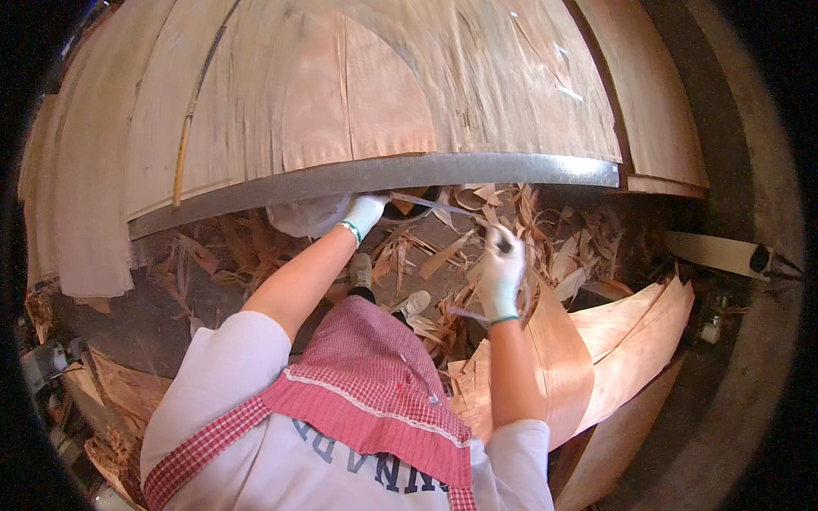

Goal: The person applies adhesive tape to cracks and edges of wood veneer sheets, cuts the tape, and moves sheets between work surfaces in a workshop.

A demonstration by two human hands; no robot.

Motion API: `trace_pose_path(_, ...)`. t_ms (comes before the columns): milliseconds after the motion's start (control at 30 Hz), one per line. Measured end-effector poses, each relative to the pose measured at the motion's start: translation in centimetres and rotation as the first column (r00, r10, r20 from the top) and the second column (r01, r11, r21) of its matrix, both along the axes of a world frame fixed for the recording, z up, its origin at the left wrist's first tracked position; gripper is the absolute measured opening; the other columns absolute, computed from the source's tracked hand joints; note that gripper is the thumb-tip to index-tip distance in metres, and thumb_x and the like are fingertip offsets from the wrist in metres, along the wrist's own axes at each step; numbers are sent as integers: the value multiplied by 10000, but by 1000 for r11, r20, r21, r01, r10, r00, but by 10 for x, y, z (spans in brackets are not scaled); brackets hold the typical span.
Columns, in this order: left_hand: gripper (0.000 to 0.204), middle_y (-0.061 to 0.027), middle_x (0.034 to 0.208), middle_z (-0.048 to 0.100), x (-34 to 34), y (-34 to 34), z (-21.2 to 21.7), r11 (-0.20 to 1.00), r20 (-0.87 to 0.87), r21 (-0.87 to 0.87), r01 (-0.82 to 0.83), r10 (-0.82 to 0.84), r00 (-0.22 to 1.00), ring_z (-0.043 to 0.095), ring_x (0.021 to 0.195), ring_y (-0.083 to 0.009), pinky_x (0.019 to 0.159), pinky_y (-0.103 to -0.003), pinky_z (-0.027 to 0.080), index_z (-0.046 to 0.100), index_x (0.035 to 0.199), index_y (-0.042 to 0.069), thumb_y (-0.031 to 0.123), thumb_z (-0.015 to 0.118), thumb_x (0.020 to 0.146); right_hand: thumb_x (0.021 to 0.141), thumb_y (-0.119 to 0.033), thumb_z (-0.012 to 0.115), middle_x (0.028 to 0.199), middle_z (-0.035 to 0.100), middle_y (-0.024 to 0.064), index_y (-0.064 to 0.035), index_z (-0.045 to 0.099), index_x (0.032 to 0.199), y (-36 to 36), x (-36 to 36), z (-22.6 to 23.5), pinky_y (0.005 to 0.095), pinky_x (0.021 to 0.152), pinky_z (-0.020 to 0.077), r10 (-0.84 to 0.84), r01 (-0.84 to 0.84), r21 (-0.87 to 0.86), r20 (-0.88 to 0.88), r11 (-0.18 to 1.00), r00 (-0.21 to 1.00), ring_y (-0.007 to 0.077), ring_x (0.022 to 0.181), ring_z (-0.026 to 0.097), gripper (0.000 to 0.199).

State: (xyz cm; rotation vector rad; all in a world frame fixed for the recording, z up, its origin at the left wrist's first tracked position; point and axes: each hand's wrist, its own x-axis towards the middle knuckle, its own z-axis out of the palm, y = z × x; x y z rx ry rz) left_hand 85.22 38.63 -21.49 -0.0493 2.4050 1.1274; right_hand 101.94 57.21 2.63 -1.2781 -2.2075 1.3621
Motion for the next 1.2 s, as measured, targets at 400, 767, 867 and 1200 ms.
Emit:
trace_pose_path(400,375,-146,925,701,22,-38,78,995,-112,104,1,10,994,648,856,-261,812,-377,486,656,1095,-16,286,649,872,891,-138,611,1002,604,162,-12,616,1040,-79,-93,-133,336,802,457,203,-201,29,-146,979,968,270,864,587,195)
trace_pose_path(767,237,-98,876,692,95,-554,272,683,-483,-228,-694,539,690,633,790,-186,761,-306,502,672,962,-55,170,643,892,850,-135,659,1054,588,215,-23,621,1015,-103,-97,-85,448,832,489,635,-656,349,190,669,749,401,954,578,203)
trace_pose_path(867,172,-105,707,648,49,-390,301,916,-117,-288,-278,255,960,576,645,-172,634,-324,466,672,773,-22,148,656,797,833,-135,645,990,603,195,-5,620,832,-139,-107,-25,458,815,500,831,-828,219,107,516,546,382,935,592,132)
trace_pose_path(1200,87,-20,833,619,-35,-71,353,746,-32,661,-75,128,991,579,748,-63,663,-201,484,563,932,26,-3,623,875,958,-120,557,850,565,-11,1,576,1083,-47,-136,112,230,637,446,756,-752,-527,-278,396,593,72,737,500,175)
